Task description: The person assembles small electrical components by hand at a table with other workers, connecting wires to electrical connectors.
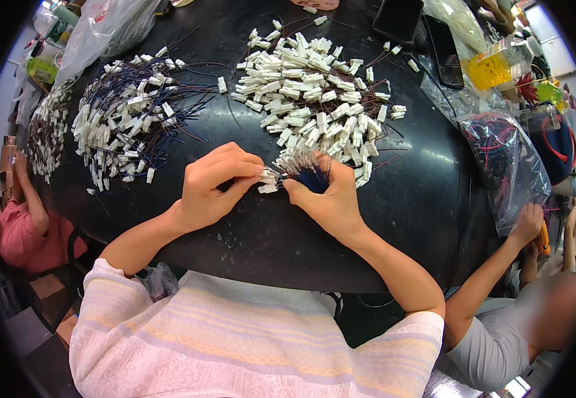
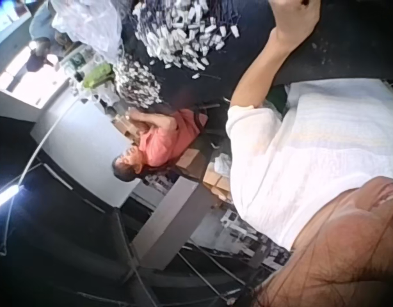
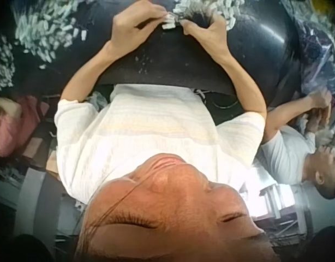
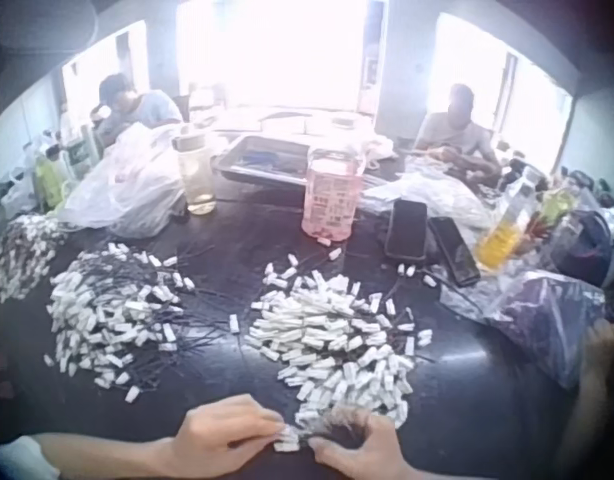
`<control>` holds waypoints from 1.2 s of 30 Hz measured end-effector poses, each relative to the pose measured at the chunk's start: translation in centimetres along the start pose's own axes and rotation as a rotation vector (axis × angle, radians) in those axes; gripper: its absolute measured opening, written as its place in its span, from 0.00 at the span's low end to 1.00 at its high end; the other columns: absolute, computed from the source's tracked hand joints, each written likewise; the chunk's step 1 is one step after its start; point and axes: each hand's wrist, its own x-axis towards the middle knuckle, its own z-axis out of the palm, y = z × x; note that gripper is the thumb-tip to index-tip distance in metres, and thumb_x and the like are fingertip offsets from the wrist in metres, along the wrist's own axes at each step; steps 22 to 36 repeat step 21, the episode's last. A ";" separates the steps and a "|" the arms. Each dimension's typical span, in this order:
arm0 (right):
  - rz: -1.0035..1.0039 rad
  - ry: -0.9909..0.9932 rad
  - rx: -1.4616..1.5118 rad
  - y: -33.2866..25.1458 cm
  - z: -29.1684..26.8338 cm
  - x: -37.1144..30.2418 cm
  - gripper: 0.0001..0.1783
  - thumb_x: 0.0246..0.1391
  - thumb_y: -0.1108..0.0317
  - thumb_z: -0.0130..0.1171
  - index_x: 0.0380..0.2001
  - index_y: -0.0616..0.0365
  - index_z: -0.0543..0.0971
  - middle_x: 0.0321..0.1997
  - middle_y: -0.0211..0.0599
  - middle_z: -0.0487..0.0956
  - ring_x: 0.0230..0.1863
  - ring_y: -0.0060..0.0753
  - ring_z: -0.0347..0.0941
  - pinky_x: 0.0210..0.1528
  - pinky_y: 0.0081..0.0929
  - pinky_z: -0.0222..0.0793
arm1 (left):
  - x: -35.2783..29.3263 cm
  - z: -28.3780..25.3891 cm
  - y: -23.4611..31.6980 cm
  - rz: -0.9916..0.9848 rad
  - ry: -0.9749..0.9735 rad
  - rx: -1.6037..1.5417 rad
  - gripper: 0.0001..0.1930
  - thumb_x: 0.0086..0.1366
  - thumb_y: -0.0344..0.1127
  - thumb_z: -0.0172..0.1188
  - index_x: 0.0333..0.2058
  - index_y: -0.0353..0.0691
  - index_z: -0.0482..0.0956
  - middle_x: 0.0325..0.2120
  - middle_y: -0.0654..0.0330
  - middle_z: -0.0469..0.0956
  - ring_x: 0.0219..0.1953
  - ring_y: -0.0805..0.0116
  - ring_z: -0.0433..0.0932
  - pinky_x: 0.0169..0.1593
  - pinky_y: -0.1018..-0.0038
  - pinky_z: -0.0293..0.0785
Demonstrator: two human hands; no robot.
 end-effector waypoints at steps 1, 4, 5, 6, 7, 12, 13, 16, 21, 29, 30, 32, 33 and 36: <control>0.030 -0.003 0.062 0.0 -0.2 -0.1 0.05 0.42 0.74 0.60 0.23 0.63 0.74 0.19 0.26 0.74 0.22 0.12 0.66 0.25 0.13 0.61 | 0.1 0.1 0.0 0.055 -0.008 0.032 0.09 0.45 0.16 0.61 0.27 0.31 0.75 0.26 0.54 0.77 0.25 0.66 0.73 0.28 0.77 0.69; -0.012 -0.020 0.088 0.3 0.0 0.0 0.05 0.44 0.74 0.59 0.24 0.63 0.74 0.18 0.28 0.75 0.21 0.13 0.68 0.25 0.13 0.62 | -0.1 0.2 0.0 0.091 0.003 0.077 0.09 0.45 0.16 0.61 0.27 0.30 0.75 0.26 0.53 0.77 0.25 0.64 0.74 0.28 0.76 0.70; -0.011 -0.014 0.091 0.2 0.2 0.0 0.05 0.44 0.74 0.59 0.24 0.63 0.74 0.18 0.28 0.75 0.21 0.13 0.68 0.25 0.13 0.62 | -0.2 0.2 -0.1 0.093 -0.003 0.074 0.09 0.45 0.16 0.61 0.27 0.30 0.75 0.26 0.53 0.77 0.25 0.64 0.74 0.28 0.76 0.70; -0.015 -0.019 0.108 -0.1 0.4 0.1 0.04 0.44 0.74 0.59 0.24 0.63 0.75 0.18 0.28 0.75 0.21 0.13 0.68 0.25 0.13 0.62 | -0.1 0.1 -0.2 0.090 0.016 0.082 0.09 0.45 0.16 0.61 0.28 0.30 0.75 0.26 0.53 0.77 0.25 0.65 0.74 0.28 0.76 0.70; -0.019 -0.025 0.127 -0.2 0.4 0.1 0.04 0.45 0.74 0.58 0.24 0.63 0.75 0.18 0.27 0.75 0.21 0.13 0.68 0.25 0.13 0.62 | -0.1 0.1 -0.2 0.085 0.035 0.090 0.09 0.46 0.16 0.61 0.28 0.30 0.75 0.26 0.53 0.77 0.25 0.65 0.74 0.28 0.76 0.70; -0.028 -0.037 0.210 0.2 0.4 0.6 0.06 0.47 0.74 0.57 0.30 0.63 0.74 0.19 0.28 0.74 0.22 0.14 0.69 0.26 0.14 0.64 | 0.3 0.0 0.1 -0.103 0.035 -0.036 0.08 0.46 0.16 0.60 0.28 0.30 0.75 0.26 0.54 0.77 0.24 0.66 0.73 0.28 0.77 0.69; -0.022 -0.025 0.197 0.0 0.3 0.5 0.05 0.47 0.74 0.57 0.29 0.63 0.74 0.20 0.29 0.75 0.22 0.14 0.69 0.27 0.14 0.64 | 0.5 0.0 0.1 -0.084 0.018 -0.029 0.08 0.47 0.15 0.60 0.29 0.29 0.75 0.26 0.53 0.77 0.25 0.66 0.73 0.29 0.78 0.69; -0.081 -0.014 0.066 -0.5 -0.1 0.5 0.07 0.44 0.73 0.58 0.29 0.63 0.75 0.23 0.30 0.76 0.25 0.18 0.71 0.30 0.19 0.66 | 1.6 0.4 0.2 0.093 0.021 0.016 0.08 0.45 0.15 0.60 0.27 0.31 0.76 0.26 0.52 0.77 0.24 0.62 0.74 0.28 0.74 0.70; -0.460 0.069 -0.112 1.6 1.0 1.1 0.17 0.42 0.66 0.60 0.38 0.59 0.77 0.47 0.47 0.74 0.61 0.28 0.57 0.64 0.26 0.39 | 2.2 2.4 -0.2 0.169 -0.019 -0.018 0.08 0.44 0.17 0.63 0.25 0.31 0.77 0.25 0.48 0.78 0.27 0.59 0.77 0.34 0.73 0.72; -0.460 0.069 -0.112 1.6 1.0 1.1 0.17 0.42 0.66 0.60 0.38 0.59 0.77 0.47 0.47 0.74 0.61 0.28 0.57 0.64 0.26 0.39 | 2.2 2.4 -0.2 0.169 -0.019 -0.018 0.08 0.44 0.17 0.63 0.25 0.31 0.77 0.25 0.48 0.78 0.27 0.59 0.77 0.34 0.73 0.72; -0.460 0.069 -0.112 1.6 1.0 1.1 0.17 0.42 0.66 0.60 0.38 0.59 0.77 0.47 0.47 0.74 0.61 0.28 0.57 0.64 0.26 0.39 | 2.2 2.4 -0.2 0.169 -0.019 -0.018 0.08 0.44 0.17 0.63 0.25 0.31 0.77 0.25 0.48 0.78 0.27 0.59 0.77 0.34 0.73 0.72; -0.460 0.069 -0.112 1.6 1.0 1.1 0.17 0.42 0.66 0.60 0.38 0.59 0.77 0.47 0.47 0.74 0.61 0.28 0.57 0.64 0.26 0.39 | 2.2 2.4 -0.2 0.169 -0.019 -0.018 0.08 0.44 0.17 0.63 0.25 0.31 0.77 0.25 0.48 0.78 0.27 0.59 0.77 0.34 0.73 0.72; -0.460 0.069 -0.112 1.6 1.0 1.1 0.17 0.42 0.66 0.60 0.38 0.59 0.77 0.47 0.47 0.74 0.61 0.28 0.57 0.64 0.26 0.39 | 2.2 2.4 -0.2 0.169 -0.019 -0.018 0.08 0.44 0.17 0.63 0.25 0.31 0.77 0.25 0.48 0.78 0.27 0.59 0.77 0.34 0.73 0.72; -0.460 0.069 -0.112 1.6 1.0 1.1 0.17 0.42 0.66 0.60 0.38 0.59 0.77 0.47 0.47 0.74 0.61 0.28 0.57 0.64 0.26 0.39 | 2.2 2.4 -0.2 0.169 -0.019 -0.018 0.08 0.44 0.17 0.63 0.25 0.31 0.77 0.25 0.48 0.78 0.27 0.59 0.77 0.34 0.73 0.72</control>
